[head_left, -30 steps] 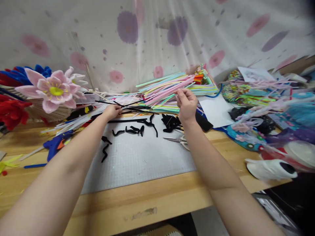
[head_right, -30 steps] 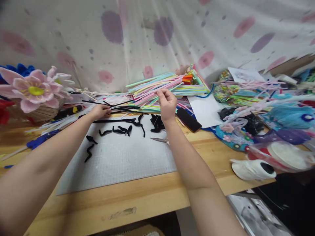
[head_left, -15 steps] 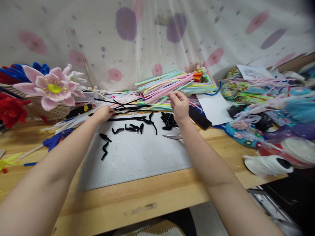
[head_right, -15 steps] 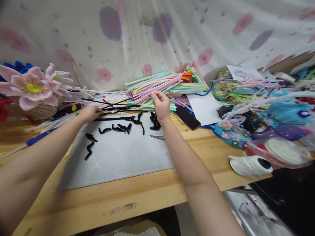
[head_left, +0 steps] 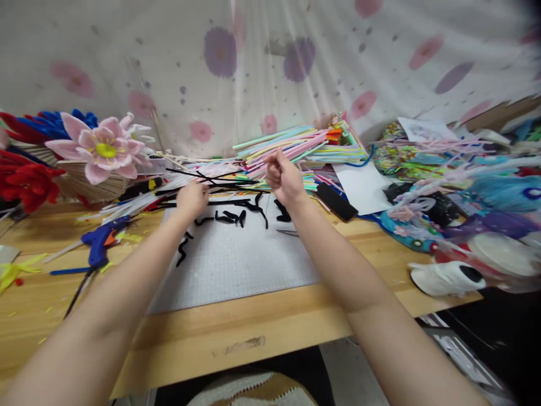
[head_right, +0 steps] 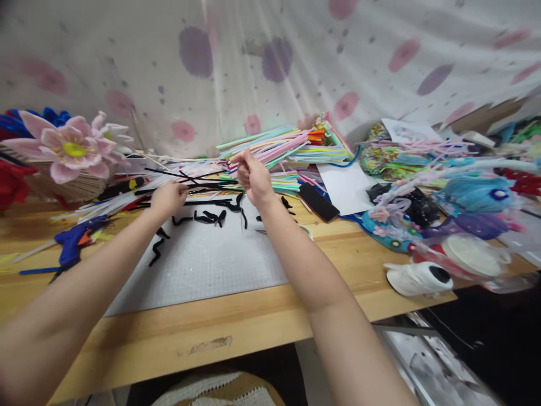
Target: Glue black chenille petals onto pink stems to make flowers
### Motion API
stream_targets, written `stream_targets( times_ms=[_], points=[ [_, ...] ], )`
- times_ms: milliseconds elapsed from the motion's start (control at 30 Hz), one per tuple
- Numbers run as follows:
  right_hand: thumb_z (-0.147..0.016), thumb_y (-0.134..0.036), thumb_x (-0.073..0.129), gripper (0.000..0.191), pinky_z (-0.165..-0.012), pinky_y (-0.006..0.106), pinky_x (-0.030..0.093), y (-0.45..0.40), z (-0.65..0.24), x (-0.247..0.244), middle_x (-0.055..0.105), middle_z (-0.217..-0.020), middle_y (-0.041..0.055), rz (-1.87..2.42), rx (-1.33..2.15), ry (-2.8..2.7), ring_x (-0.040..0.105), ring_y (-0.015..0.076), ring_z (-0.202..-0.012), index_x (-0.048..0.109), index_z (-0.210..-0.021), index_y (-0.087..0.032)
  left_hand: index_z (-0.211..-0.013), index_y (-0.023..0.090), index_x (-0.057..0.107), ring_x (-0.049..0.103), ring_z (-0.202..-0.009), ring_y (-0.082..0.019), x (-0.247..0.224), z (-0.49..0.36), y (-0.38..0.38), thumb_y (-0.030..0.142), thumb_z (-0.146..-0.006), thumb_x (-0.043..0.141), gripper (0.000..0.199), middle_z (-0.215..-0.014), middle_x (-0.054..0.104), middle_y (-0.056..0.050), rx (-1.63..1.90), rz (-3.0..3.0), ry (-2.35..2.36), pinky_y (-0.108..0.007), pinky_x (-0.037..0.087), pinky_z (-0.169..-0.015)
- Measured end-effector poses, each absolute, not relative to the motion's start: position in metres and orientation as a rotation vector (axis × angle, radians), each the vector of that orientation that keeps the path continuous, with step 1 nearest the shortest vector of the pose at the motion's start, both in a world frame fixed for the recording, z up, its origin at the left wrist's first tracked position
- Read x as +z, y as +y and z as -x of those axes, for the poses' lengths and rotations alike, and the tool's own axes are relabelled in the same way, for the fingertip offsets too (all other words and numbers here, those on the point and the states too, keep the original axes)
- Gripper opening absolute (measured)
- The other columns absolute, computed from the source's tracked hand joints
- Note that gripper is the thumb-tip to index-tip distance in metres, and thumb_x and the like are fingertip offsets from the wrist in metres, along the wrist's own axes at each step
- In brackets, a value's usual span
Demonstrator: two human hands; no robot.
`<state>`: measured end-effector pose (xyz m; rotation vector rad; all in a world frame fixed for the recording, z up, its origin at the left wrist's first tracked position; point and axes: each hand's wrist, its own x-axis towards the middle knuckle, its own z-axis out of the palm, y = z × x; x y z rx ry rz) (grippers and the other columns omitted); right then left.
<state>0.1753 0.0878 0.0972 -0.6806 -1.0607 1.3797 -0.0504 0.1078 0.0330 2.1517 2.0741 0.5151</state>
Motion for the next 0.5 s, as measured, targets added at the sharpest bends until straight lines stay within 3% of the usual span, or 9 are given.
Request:
stream_targets(
  times_ms=[100,233,300,367,433,500],
  points=[
    [-0.085,-0.051,0.043,0.039,-0.033,0.016,0.013,0.09,-0.161,0.075,0.019,-0.043,-0.0095,0.575,1.582,-0.853,0.014,0.0042,-0.034,0.051,-0.066,-0.017,-0.089,0.014,0.064,0.059,-0.086,-0.021,0.029,0.012,0.069,0.035,-0.082,0.043,0.031,-0.086,0.065,-0.01,0.885,-1.567,1.511,-0.033,0.045,-0.078],
    [-0.088,-0.046,0.039,0.036,-0.032,0.015,0.016,0.085,-0.15,0.054,0.02,-0.043,-0.0092,0.422,1.73,-0.624,0.016,0.005,-0.034,0.049,-0.068,-0.018,-0.082,0.012,0.059,0.055,-0.058,-0.011,0.015,-0.022,0.017,0.038,-0.084,0.041,0.031,-0.068,0.057,-0.005,0.82,-0.867,0.931,-0.024,0.046,-0.057],
    [-0.089,-0.046,0.037,0.036,-0.032,0.014,0.017,0.078,-0.148,0.048,0.022,-0.043,-0.0089,0.413,1.78,-0.574,0.019,0.0051,-0.034,0.049,-0.069,-0.018,-0.078,0.014,0.056,0.035,-0.038,-0.005,0.011,-0.023,0.0,0.037,-0.084,0.043,0.027,-0.051,0.039,0.004,0.81,-0.808,0.894,-0.017,0.03,-0.038],
    [-0.089,-0.048,0.035,0.037,-0.034,0.014,0.023,0.07,-0.147,0.044,0.03,-0.044,-0.0077,0.476,1.839,-0.551,0.026,0.0053,-0.036,0.05,-0.072,-0.018,-0.073,0.016,0.051,0.018,-0.034,-0.003,0.009,-0.018,-0.009,0.038,-0.083,0.045,0.025,-0.047,0.024,0.008,0.829,-0.855,0.985,-0.016,0.013,-0.034],
    [-0.087,-0.051,0.035,0.038,-0.04,0.016,0.033,0.062,-0.146,0.039,0.042,-0.049,-0.0046,0.586,1.903,-0.546,0.038,0.007,-0.042,0.051,-0.076,-0.018,-0.071,0.017,0.048,0.015,-0.035,-0.004,0.009,-0.012,-0.013,0.039,-0.081,0.044,0.024,-0.047,0.019,0.009,0.874,-0.964,1.106,-0.018,0.009,-0.036],
    [-0.087,-0.053,0.034,0.04,-0.047,0.021,0.041,0.054,-0.144,0.033,0.049,-0.055,-0.0016,0.674,1.973,-0.551,0.047,0.0095,-0.049,0.051,-0.078,-0.018,-0.072,0.017,0.049,0.018,-0.037,-0.006,0.008,-0.01,-0.014,0.04,-0.081,0.041,0.025,-0.047,0.022,0.008,0.905,-1.153,1.236,-0.02,0.013,-0.038]
  ],
)
